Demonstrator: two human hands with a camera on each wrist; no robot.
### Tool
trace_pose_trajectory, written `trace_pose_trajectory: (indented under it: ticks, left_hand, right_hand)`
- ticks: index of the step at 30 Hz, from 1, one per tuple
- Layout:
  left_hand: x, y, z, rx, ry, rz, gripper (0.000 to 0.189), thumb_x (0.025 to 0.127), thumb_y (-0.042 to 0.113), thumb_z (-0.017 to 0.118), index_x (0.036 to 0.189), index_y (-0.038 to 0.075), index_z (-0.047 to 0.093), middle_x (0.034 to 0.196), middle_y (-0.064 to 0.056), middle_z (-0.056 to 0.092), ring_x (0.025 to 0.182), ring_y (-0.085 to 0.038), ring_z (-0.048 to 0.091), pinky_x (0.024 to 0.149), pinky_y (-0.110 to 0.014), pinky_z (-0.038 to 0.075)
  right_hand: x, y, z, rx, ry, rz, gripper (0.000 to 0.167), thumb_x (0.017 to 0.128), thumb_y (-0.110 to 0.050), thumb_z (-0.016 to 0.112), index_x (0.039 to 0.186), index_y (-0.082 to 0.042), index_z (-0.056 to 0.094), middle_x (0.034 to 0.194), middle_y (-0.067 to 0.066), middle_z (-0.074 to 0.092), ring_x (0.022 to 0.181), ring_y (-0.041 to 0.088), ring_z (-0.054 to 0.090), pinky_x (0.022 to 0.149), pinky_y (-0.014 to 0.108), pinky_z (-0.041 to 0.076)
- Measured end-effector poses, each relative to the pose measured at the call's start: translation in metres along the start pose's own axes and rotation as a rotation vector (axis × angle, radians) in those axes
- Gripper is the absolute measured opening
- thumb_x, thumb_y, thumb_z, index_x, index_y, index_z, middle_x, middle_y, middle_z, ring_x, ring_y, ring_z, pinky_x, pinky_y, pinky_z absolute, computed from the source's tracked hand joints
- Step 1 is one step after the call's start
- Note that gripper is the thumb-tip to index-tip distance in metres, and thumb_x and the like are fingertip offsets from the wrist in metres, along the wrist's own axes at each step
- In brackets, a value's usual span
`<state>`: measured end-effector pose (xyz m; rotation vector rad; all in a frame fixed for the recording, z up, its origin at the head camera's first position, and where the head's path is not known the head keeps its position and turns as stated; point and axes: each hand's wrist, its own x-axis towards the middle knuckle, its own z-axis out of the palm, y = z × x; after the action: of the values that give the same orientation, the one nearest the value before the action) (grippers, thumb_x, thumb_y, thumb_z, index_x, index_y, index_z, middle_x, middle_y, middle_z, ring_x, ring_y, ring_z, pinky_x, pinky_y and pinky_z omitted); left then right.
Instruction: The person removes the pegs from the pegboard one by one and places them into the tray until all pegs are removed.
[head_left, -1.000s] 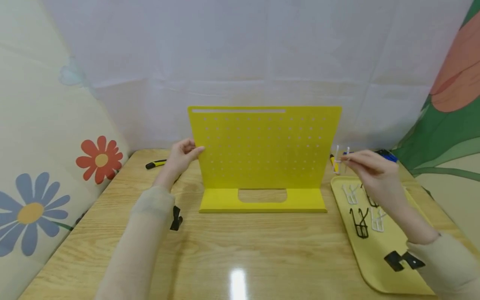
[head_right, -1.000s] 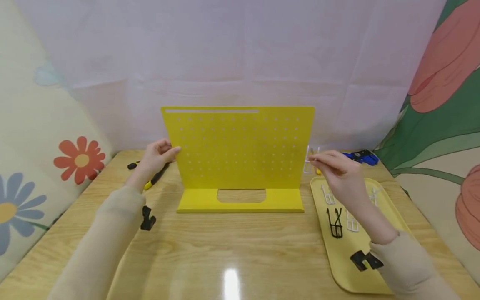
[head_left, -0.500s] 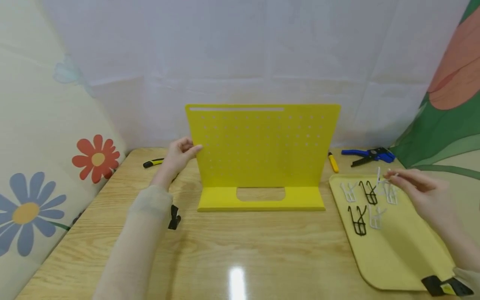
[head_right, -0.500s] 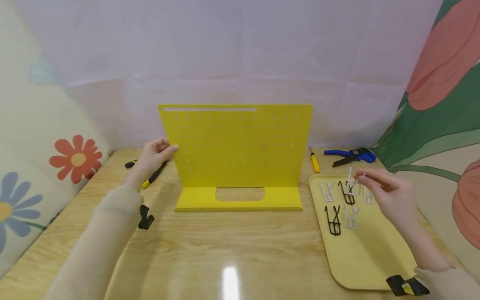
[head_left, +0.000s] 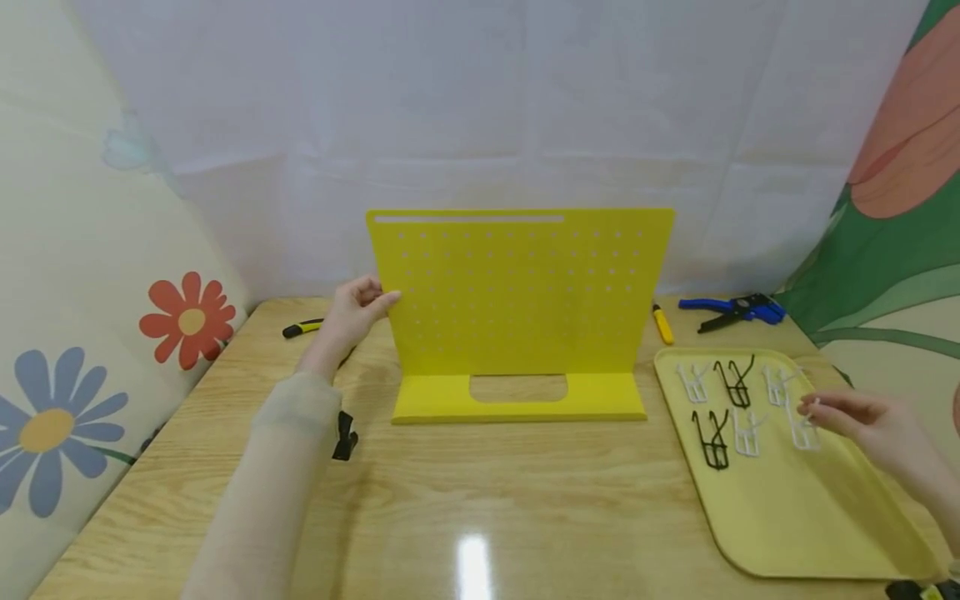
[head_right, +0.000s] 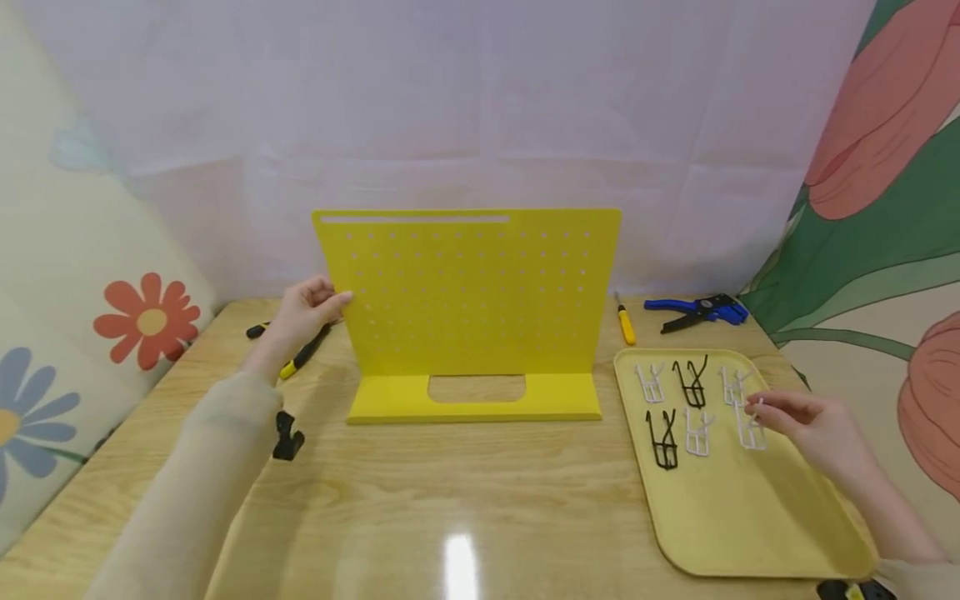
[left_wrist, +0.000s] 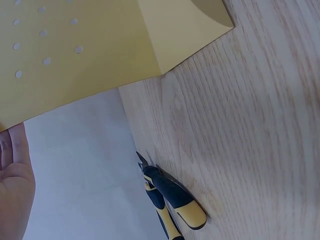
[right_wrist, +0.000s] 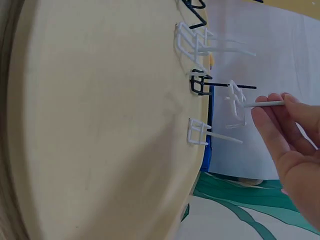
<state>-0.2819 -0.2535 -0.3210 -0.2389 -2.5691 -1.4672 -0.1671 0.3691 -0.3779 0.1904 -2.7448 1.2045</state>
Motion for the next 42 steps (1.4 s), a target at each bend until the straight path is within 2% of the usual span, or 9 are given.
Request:
trace_pose_trajectory:
  ticks: [6,12,21,26,30,33,37,39,42]
  left_hand:
    - [-0.003,0.002,-0.003,-0.010,-0.007,-0.005,0.028,0.095,0.027,0.056,0.099,0.000,0.055,0.075,0.022,0.061,0.079,0.000,0.058,0.073,-0.012,0.050]
    - [-0.004,0.003,-0.004,-0.016,0.000,-0.005,0.028,0.094,0.029,0.057,0.098,0.000,0.055,0.074,0.020,0.061,0.078,-0.001,0.058,0.072,-0.012,0.050]
    - [-0.004,0.000,-0.004,-0.017,0.005,-0.002,0.026,0.095,0.027,0.057,0.096,0.002,0.055,0.073,0.021,0.060,0.077,0.000,0.058,0.071,-0.011,0.050]
    - [-0.004,-0.002,-0.004,-0.016,0.005,0.011,0.026,0.094,0.027,0.057,0.096,0.001,0.055,0.073,0.021,0.060,0.076,0.001,0.058,0.071,-0.011,0.050]
    - [-0.005,-0.003,-0.004,-0.059,0.006,0.019,0.024,0.094,0.026,0.058,0.095,0.002,0.054,0.073,0.020,0.061,0.077,0.001,0.058,0.072,-0.011,0.050]
    - [-0.007,-0.003,-0.004,-0.087,0.006,0.001,0.024,0.094,0.025,0.058,0.096,0.001,0.054,0.074,0.020,0.062,0.079,0.001,0.059,0.074,-0.012,0.051]
    - [-0.009,-0.001,-0.002,-0.070,0.014,-0.012,0.027,0.094,0.026,0.058,0.097,0.000,0.053,0.075,0.022,0.062,0.080,0.001,0.059,0.074,-0.012,0.050]
    - [-0.010,0.000,-0.001,-0.061,0.022,-0.006,0.027,0.094,0.025,0.058,0.098,-0.001,0.054,0.075,0.023,0.062,0.080,0.003,0.059,0.074,-0.012,0.050]
    - [-0.010,0.001,0.001,-0.039,0.034,0.005,0.028,0.095,0.024,0.057,0.101,-0.003,0.055,0.082,0.016,0.065,0.081,0.003,0.059,0.075,-0.011,0.051]
  right_hand:
    - [0.003,0.020,0.005,-0.046,-0.019,0.012,0.035,0.094,-0.022,0.059,0.112,0.007,0.062,0.087,-0.038,0.057,0.078,-0.018,0.055,0.062,0.006,0.048]
    - [0.004,0.014,0.008,-0.094,-0.024,0.002,0.035,0.093,-0.020,0.061,0.109,0.011,0.062,0.085,-0.039,0.055,0.077,-0.021,0.051,0.062,0.004,0.045]
    - [0.000,0.012,0.010,0.083,-0.051,-0.027,0.013,0.093,-0.006,0.058,0.097,-0.006,0.070,0.084,-0.032,0.062,0.076,-0.014,0.059,0.063,0.007,0.051]
    - [-0.002,0.011,0.007,-0.067,-0.023,0.016,0.032,0.094,-0.020,0.059,0.110,0.007,0.062,0.086,-0.040,0.054,0.078,-0.023,0.049,0.061,0.004,0.044]
    - [-0.002,0.010,0.004,-0.106,0.000,0.073,0.047,0.095,-0.031,0.056,0.121,0.008,0.055,0.089,-0.044,0.048,0.082,-0.030,0.037,0.061,0.002,0.036]
    - [-0.001,0.008,0.003,-0.113,0.012,0.103,0.054,0.096,-0.035,0.054,0.128,0.008,0.049,0.093,-0.044,0.046,0.095,-0.017,0.051,0.061,0.000,0.034]
    - [0.002,0.012,0.000,-0.123,0.057,0.060,0.056,0.096,-0.034,0.054,0.134,0.006,0.044,0.098,-0.045,0.043,0.099,-0.018,0.050,0.063,-0.001,0.034]
    - [0.004,0.009,-0.001,-0.113,0.077,0.021,0.056,0.096,-0.031,0.055,0.134,0.007,0.043,0.099,-0.046,0.041,0.086,-0.032,0.032,0.063,-0.002,0.035]
    - [0.003,-0.008,0.000,-0.131,0.096,-0.001,0.054,0.097,-0.030,0.054,0.135,0.007,0.043,0.100,-0.045,0.041,0.086,-0.032,0.031,0.063,-0.002,0.035]
